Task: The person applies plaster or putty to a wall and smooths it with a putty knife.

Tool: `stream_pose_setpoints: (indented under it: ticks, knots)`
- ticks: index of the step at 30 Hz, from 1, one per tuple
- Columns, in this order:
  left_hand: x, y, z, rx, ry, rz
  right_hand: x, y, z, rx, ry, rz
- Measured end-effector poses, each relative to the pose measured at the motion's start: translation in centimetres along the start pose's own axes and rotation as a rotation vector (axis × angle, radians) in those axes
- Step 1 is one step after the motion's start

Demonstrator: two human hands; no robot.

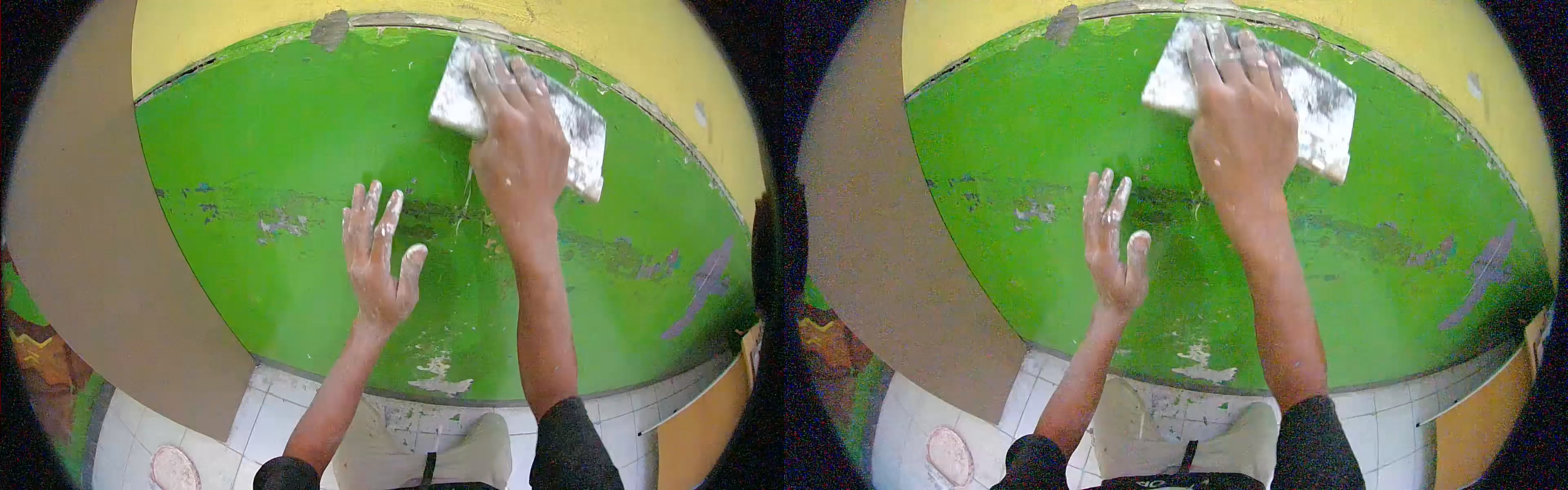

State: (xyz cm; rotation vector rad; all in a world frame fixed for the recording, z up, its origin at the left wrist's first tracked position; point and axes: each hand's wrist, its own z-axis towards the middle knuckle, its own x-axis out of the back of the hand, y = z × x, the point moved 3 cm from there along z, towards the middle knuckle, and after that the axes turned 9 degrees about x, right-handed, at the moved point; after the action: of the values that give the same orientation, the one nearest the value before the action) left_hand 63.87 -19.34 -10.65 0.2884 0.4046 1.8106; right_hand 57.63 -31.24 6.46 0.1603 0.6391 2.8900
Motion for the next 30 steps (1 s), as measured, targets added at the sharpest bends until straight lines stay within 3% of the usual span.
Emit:
stream_pose_setpoints:
  ticks: [4,7,13,15,19,20,22,25,28,30]
  knots:
    - [-0.4,-1.1,0.3,0.053,0.026,0.179,1.2,-1.7,-6.0,-0.055,-0.177,0.13]
    - [-0.4,-2.1,0.1,0.066,0.04,0.325,0.9,-3.1,-11.1,0.044,-0.238,0.1]
    - [-1.3,-3.6,0.0,0.025,0.08,0.439,-0.3,0.6,0.7,0.015,-0.02,0.016]
    - [-1.0,-4.1,-0.5,0.018,0.076,0.444,-0.3,0.6,-0.4,0.016,-0.048,0.022]
    - [0.0,-5.4,-1.3,0.068,0.128,0.452,-0.5,-4.5,-12.5,-0.028,-0.299,0.162]
    - [0.5,-5.7,-1.7,0.087,0.129,0.445,-0.6,-6.6,-17.1,0.056,-0.401,0.244]
    - [0.8,-6.1,-2.1,0.08,0.116,0.448,-1.0,-9.3,-23.0,0.057,-0.446,0.315]
    - [1.3,-7.1,-2.5,0.066,0.097,0.451,-1.8,-9.1,-19.9,0.049,-0.379,0.247]
    - [1.9,-7.8,-3.2,0.109,0.086,0.483,-1.6,-8.2,-10.0,0.024,-0.299,0.198]
    - [2.2,-7.7,-3.3,0.131,0.094,0.517,-1.6,-8.4,-9.4,0.02,-0.322,0.201]
